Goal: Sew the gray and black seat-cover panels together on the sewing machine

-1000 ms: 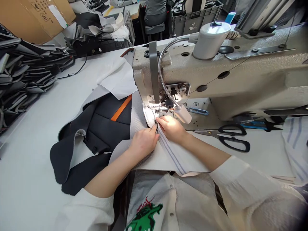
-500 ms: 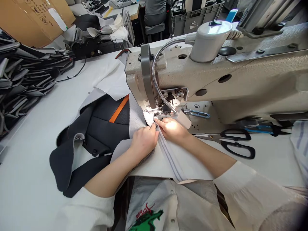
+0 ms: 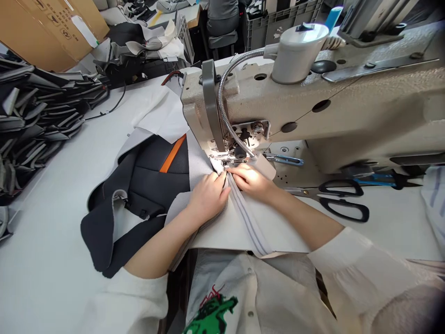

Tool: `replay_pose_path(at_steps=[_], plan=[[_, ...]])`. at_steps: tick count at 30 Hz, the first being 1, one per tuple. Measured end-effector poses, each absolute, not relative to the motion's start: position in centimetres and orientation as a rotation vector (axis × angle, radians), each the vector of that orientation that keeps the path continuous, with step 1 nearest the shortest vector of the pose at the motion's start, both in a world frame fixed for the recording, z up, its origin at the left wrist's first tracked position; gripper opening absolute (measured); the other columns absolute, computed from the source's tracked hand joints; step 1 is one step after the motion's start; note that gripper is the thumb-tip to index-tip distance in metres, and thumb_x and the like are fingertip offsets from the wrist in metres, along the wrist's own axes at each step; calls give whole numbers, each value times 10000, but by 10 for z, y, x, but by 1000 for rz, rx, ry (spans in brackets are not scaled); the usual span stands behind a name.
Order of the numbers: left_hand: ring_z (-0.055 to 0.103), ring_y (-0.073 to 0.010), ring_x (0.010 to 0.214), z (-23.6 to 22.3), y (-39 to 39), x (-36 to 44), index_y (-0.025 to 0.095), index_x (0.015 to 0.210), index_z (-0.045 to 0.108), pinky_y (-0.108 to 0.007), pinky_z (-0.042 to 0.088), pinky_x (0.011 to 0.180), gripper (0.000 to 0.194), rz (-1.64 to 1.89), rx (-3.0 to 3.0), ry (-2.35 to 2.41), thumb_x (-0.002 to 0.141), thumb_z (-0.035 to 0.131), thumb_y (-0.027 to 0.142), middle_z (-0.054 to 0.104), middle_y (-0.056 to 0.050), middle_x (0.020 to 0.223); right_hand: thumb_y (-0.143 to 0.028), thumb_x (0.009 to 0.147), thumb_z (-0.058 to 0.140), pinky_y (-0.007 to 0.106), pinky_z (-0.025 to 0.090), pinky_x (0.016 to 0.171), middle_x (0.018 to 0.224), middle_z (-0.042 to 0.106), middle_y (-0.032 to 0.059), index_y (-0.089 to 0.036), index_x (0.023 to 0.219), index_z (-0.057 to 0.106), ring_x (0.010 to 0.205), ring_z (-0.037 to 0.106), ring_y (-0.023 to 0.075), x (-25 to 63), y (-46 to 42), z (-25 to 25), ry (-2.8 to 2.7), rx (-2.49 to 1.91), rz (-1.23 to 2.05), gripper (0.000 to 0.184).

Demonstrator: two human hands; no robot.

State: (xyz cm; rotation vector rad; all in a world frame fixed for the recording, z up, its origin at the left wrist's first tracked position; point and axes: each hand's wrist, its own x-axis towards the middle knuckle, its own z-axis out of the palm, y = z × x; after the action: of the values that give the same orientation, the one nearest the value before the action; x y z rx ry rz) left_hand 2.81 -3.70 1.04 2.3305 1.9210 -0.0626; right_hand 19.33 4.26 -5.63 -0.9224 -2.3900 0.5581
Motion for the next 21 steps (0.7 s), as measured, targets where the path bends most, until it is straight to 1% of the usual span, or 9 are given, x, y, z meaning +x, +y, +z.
replay_pose_path(at_steps=[4, 7, 8, 10, 12, 13, 16, 19, 21], plan=[[371, -323, 1267, 21, -89, -9, 140, 1397, 336, -471, 352, 1034, 672, -26, 2405, 1868, 821, 564, 401, 363, -176, 1398, -378, 916, 510, 380, 371, 1021, 1353, 467, 63, -254, 1358, 447, 1241, 425, 214, 203, 37, -35, -2513, -518, 646, 463], [246, -361, 1350, 28, -116, -33, 122, 1427, 279, -528, 284, 1075, 734, -147, 2391, 1897, 770, 576, 260, 242, -190, 1480, -396, 855, 612, 375, 386, 927, 1217, 547, 94, -201, 1270, 512, 1109, 497, 236, 192, 35, -19, -2745, -323, 504, 468], [267, -340, 1347, 31, -119, -37, 125, 1420, 297, -507, 296, 1077, 694, -193, 2381, 1871, 769, 532, 179, 262, -178, 1479, -393, 843, 627, 370, 384, 875, 1117, 580, 96, -180, 1183, 561, 1011, 528, 235, 185, 34, -15, -2807, -326, 404, 406], [419, -266, 1256, 41, -118, -36, 144, 1345, 415, -415, 384, 1028, 585, -285, 2314, 1824, 768, 414, 49, 424, -141, 1384, -357, 854, 604, 354, 353, 776, 943, 590, 85, -159, 1001, 606, 828, 529, 211, 168, 32, -10, -2864, -372, 151, 246], [566, -207, 1043, 52, -112, -24, 162, 1168, 556, -334, 473, 897, 482, -380, 2239, 1829, 781, 322, -4, 596, -102, 1134, -242, 904, 492, 336, 307, 702, 826, 572, 69, -160, 885, 603, 709, 491, 181, 153, 28, -10, -2861, -391, -79, 139], [593, -196, 951, 57, -109, -16, 168, 1074, 591, -316, 491, 833, 441, -425, 2233, 1831, 791, 302, -8, 626, -86, 1009, -172, 915, 423, 331, 287, 675, 788, 565, 65, -161, 858, 599, 671, 473, 171, 147, 25, -11, -2850, -386, -155, 186], [609, -215, 836, 58, -103, 11, 169, 938, 592, -320, 501, 728, 331, -528, 2342, 1724, 794, 334, 20, 621, -72, 843, -80, 915, 311, 325, 256, 627, 711, 550, 64, -163, 809, 600, 611, 439, 165, 139, 16, -19, -2843, -315, -244, 319], [630, -238, 769, 43, -100, 29, 140, 971, 565, -333, 509, 658, 247, -553, 2344, 1584, 790, 402, 96, 626, -84, 836, -69, 905, 325, 326, 264, 624, 722, 556, 77, -157, 778, 600, 643, 449, 179, 149, 4, -28, -2841, -316, -238, 315], [646, -254, 743, 30, -96, 36, 112, 1074, 528, -353, 515, 639, 285, -493, 2288, 1625, 819, 426, 189, 638, -97, 865, -119, 889, 397, 327, 292, 642, 795, 571, 88, -156, 830, 612, 707, 469, 196, 164, -3, -31, -2793, -436, -127, 226]])
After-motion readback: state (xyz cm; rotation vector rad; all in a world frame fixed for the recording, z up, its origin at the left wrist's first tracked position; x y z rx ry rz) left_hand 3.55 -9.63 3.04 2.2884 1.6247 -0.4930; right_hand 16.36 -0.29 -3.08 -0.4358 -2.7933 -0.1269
